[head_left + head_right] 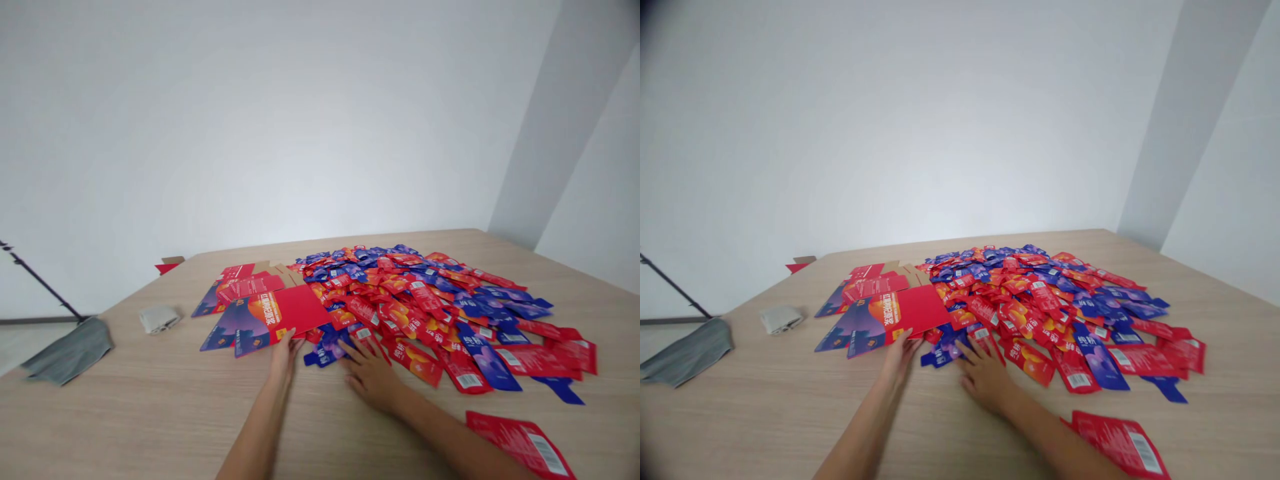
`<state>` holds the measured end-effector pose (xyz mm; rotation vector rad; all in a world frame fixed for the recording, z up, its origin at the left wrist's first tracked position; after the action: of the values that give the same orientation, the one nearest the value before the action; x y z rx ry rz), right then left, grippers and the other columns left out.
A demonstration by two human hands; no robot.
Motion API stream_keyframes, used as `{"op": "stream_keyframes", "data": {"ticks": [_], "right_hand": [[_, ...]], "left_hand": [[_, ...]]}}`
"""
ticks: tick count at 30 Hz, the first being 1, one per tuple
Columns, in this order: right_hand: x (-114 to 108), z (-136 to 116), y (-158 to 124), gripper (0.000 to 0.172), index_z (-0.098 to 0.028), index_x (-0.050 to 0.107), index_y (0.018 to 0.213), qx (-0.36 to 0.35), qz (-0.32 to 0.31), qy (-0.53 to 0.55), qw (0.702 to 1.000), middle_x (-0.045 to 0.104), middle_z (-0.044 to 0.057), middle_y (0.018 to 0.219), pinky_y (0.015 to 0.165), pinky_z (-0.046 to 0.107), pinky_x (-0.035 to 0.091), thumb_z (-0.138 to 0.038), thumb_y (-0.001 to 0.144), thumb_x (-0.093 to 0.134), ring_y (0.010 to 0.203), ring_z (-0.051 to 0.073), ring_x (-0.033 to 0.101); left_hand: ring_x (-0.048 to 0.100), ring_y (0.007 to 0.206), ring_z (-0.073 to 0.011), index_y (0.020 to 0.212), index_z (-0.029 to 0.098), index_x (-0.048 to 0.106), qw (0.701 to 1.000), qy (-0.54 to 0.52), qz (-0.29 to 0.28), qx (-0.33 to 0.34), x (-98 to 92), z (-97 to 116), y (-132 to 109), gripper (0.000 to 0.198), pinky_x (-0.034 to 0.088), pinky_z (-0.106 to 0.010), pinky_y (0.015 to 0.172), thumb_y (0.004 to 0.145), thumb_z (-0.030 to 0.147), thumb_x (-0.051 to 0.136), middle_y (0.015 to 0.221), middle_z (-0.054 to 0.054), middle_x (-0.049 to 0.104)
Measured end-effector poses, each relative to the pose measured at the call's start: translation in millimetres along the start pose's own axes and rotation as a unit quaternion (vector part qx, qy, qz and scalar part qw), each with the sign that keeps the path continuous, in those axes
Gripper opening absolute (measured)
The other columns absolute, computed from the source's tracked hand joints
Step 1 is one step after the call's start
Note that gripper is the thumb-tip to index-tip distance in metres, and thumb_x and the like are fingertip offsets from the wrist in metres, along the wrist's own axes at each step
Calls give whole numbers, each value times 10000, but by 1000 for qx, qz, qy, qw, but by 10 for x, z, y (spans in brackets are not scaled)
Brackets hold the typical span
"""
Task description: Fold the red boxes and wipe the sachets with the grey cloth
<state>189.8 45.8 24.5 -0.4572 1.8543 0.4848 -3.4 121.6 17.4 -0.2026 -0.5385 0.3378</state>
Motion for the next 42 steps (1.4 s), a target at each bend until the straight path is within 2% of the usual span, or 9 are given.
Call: {"op": "stream_keyframes", "data": {"ticks": [7,11,14,18,26,32,36,38,42], "right_hand": [[-356,568,164,360,-280,653,1101,34,93,128,987,385,24,1425,1069,572,-5,-442,882,418,1362,294,171],[-681,629,51,507,-220,676,1008,99,231,456,854,578,108,1243,1055,499,255,-614,836,407,1209,290,455],[-898,623,-6,486,-220,620,1005,117,247,517,811,703,82,925,743,405,524,-623,834,409,822,243,660],[-1202,809,-129,322,-213,570,792,152,284,556,766,601,-39,518,405,240,424,-526,741,627,399,137,522],[-1951,1155,-501,373,-220,595,886,138,463,525,700,651,-15,814,455,217,458,-529,688,667,590,130,554],[-1986,1599,-952,359,-202,581,805,180,563,507,627,574,-55,623,331,191,371,-500,646,702,428,94,453],[-1957,1679,-1148,347,-200,566,762,174,599,504,597,539,-63,577,327,197,357,-484,626,711,398,86,422],[-2025,1598,-1197,314,-213,569,780,159,599,488,614,551,-58,600,352,215,383,-482,667,686,404,93,434],[-2241,1266,-1258,277,-242,620,870,158,558,365,729,622,-21,700,454,266,469,-495,758,613,496,141,543]], "left_hand": [[688,696,-164,967,148,580,995,-86,-28,40,91,348,-469,265,594,-280,671,754,-4,537,840,-44,700],[694,696,-190,1037,148,574,993,-84,-75,46,414,290,-766,356,598,-299,653,704,33,625,867,-53,704],[695,715,-221,1049,126,585,989,-70,-128,33,702,150,-870,414,593,-318,649,653,99,703,872,-75,712],[689,799,-256,1032,118,604,975,-1,-223,20,1168,33,-861,429,579,-356,701,649,247,747,898,-103,715],[668,890,-281,968,89,630,893,152,-422,-29,2074,-14,-807,502,520,-394,799,739,535,607,882,-166,709],[688,681,-255,938,82,617,826,312,-421,-207,1425,-644,-783,563,523,-344,631,820,601,432,788,-171,711],[682,664,-233,865,108,640,859,304,-370,-184,1102,-593,-664,419,519,-311,598,824,503,505,752,-129,713],[682,670,-224,895,122,627,891,269,-331,-153,1052,-434,-573,394,523,-311,601,824,492,511,764,-120,711],[678,755,-196,992,125,590,950,167,-255,-70,1024,-12,-389,387,522,-286,676,835,471,519,901,-134,694]]}}
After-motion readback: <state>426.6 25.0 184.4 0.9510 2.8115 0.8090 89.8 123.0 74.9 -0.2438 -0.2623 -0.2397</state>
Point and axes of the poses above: each hand's wrist, its own y-axis towards the middle knuckle, its own x-axis out of the palm, z = x × y, the point moved 9 cm from there along y, towards the middle knuckle
